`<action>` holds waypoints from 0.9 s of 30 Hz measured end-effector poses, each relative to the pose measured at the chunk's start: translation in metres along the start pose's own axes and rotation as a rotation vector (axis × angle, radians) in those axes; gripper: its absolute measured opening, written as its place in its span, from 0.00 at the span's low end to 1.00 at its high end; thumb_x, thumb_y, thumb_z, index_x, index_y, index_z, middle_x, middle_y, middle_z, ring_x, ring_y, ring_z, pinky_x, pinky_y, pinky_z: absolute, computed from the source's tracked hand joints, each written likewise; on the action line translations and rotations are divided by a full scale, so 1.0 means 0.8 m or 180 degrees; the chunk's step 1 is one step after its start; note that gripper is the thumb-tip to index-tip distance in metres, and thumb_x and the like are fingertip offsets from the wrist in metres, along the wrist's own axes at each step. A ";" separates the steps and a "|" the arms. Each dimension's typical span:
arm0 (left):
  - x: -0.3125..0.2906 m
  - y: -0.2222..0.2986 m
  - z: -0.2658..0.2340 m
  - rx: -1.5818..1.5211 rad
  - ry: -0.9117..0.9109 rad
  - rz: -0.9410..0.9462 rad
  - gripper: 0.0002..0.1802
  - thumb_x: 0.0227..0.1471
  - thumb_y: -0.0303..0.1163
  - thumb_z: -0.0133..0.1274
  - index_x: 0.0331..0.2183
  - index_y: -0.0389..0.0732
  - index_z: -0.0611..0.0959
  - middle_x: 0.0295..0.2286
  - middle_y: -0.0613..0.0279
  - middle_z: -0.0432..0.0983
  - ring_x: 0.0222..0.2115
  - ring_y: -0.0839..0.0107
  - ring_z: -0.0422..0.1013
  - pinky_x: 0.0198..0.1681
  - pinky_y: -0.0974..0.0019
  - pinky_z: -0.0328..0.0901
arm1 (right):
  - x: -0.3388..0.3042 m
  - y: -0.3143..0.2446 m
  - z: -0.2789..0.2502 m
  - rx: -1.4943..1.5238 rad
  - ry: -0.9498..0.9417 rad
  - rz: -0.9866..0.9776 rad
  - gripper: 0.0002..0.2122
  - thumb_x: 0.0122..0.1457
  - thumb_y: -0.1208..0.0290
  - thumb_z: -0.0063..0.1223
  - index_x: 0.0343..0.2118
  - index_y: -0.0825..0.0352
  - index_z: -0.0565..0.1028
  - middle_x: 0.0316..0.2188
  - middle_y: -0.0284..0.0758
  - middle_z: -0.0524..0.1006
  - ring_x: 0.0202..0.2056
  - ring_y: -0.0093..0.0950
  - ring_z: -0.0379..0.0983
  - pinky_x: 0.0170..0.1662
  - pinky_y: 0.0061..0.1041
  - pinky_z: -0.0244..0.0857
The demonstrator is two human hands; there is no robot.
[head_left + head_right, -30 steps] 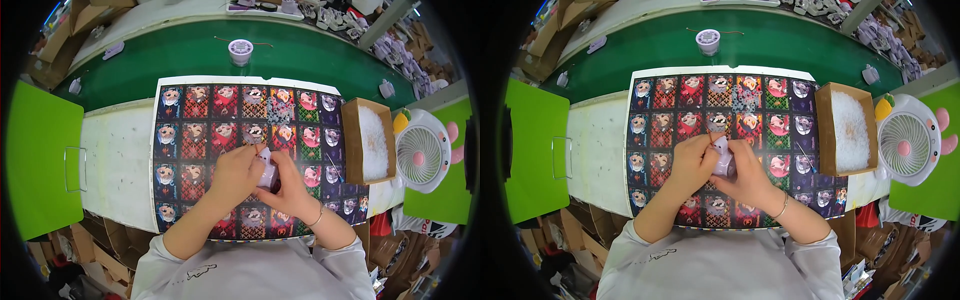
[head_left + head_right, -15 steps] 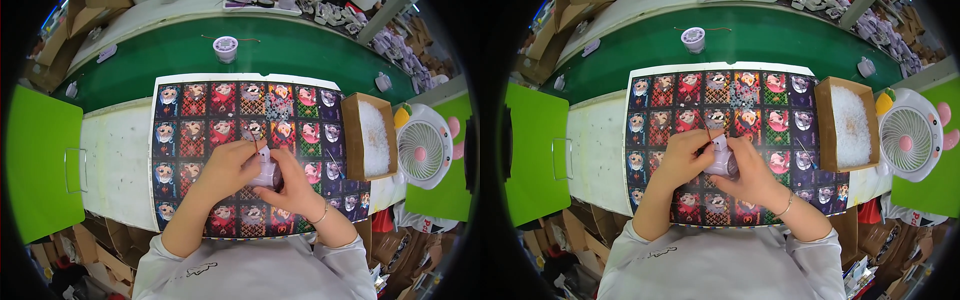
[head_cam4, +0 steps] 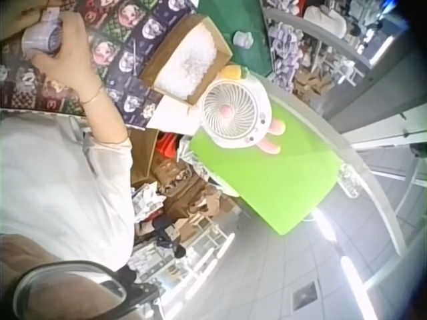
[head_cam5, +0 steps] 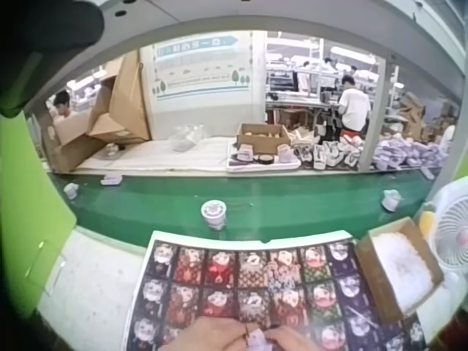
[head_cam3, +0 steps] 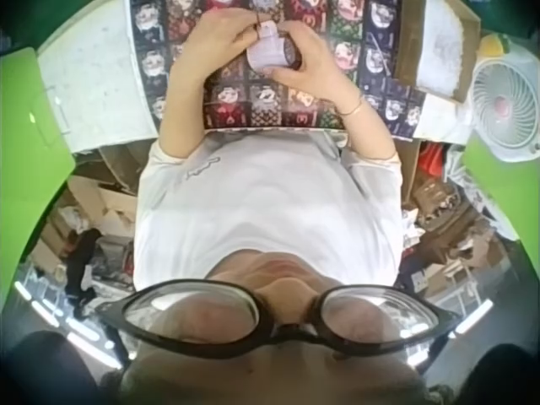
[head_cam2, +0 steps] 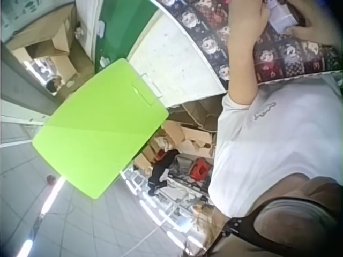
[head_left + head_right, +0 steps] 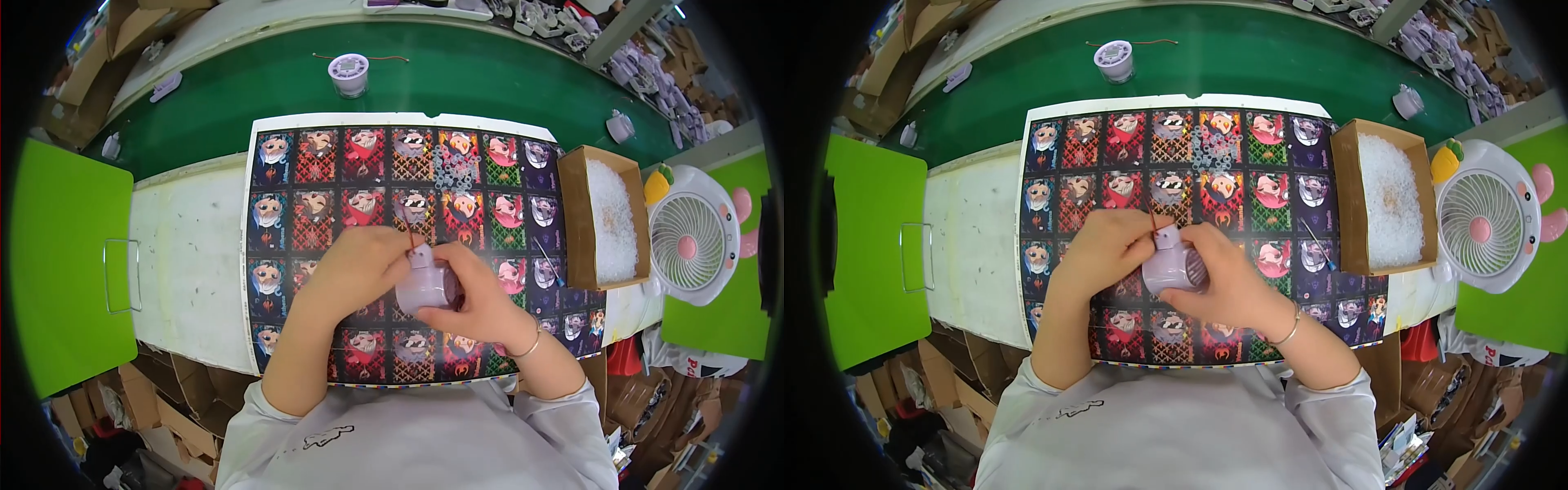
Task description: The person assembles small electronic components by hand, inserting circuit boards with wires into purple plastic casings at a factory workbench.
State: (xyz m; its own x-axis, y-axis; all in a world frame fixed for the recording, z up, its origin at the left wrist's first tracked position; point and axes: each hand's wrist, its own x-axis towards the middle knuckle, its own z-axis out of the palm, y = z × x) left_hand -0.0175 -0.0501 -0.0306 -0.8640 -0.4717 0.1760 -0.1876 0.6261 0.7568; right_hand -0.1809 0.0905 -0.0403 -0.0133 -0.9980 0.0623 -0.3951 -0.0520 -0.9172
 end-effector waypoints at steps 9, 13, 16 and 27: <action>0.000 0.014 -0.005 -0.0722 0.0695 -0.0243 0.08 0.42 0.18 0.58 0.30 0.36 0.83 0.28 0.58 0.79 0.28 0.65 0.76 0.32 0.65 0.72 | 0.000 -0.002 -0.006 0.0978 0.0036 0.0193 0.28 0.44 0.75 0.68 0.50 0.69 0.68 0.40 0.39 0.74 0.39 0.28 0.74 0.41 0.27 0.69; 0.002 0.016 -0.008 -0.0733 0.0591 -0.0141 0.09 0.41 0.16 0.58 0.30 0.35 0.83 0.28 0.56 0.79 0.28 0.65 0.76 0.32 0.65 0.71 | 0.000 -0.007 -0.009 0.0970 0.0068 0.0397 0.28 0.45 0.75 0.67 0.50 0.69 0.67 0.40 0.39 0.73 0.39 0.28 0.74 0.41 0.26 0.69; 0.001 0.010 -0.002 -0.0538 0.0671 0.0236 0.09 0.45 0.21 0.58 0.34 0.38 0.83 0.30 0.57 0.78 0.29 0.61 0.76 0.31 0.64 0.71 | 0.000 -0.006 -0.007 0.1121 0.0218 0.0329 0.27 0.46 0.75 0.66 0.50 0.69 0.67 0.40 0.39 0.73 0.40 0.27 0.73 0.42 0.26 0.69; 0.001 0.019 0.001 -0.0684 0.0590 0.0342 0.10 0.46 0.21 0.56 0.35 0.34 0.82 0.32 0.53 0.77 0.32 0.57 0.76 0.35 0.61 0.70 | -0.001 -0.005 -0.007 0.1150 0.0408 0.0457 0.26 0.47 0.72 0.66 0.48 0.70 0.67 0.39 0.40 0.75 0.40 0.28 0.74 0.42 0.27 0.69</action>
State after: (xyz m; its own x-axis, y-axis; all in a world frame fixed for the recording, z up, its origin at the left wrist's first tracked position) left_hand -0.0217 -0.0402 -0.0193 -0.7698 -0.5276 0.3593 0.0204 0.5422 0.8400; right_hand -0.1847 0.0917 -0.0340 -0.1683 -0.9845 -0.0489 -0.0331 0.0552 -0.9979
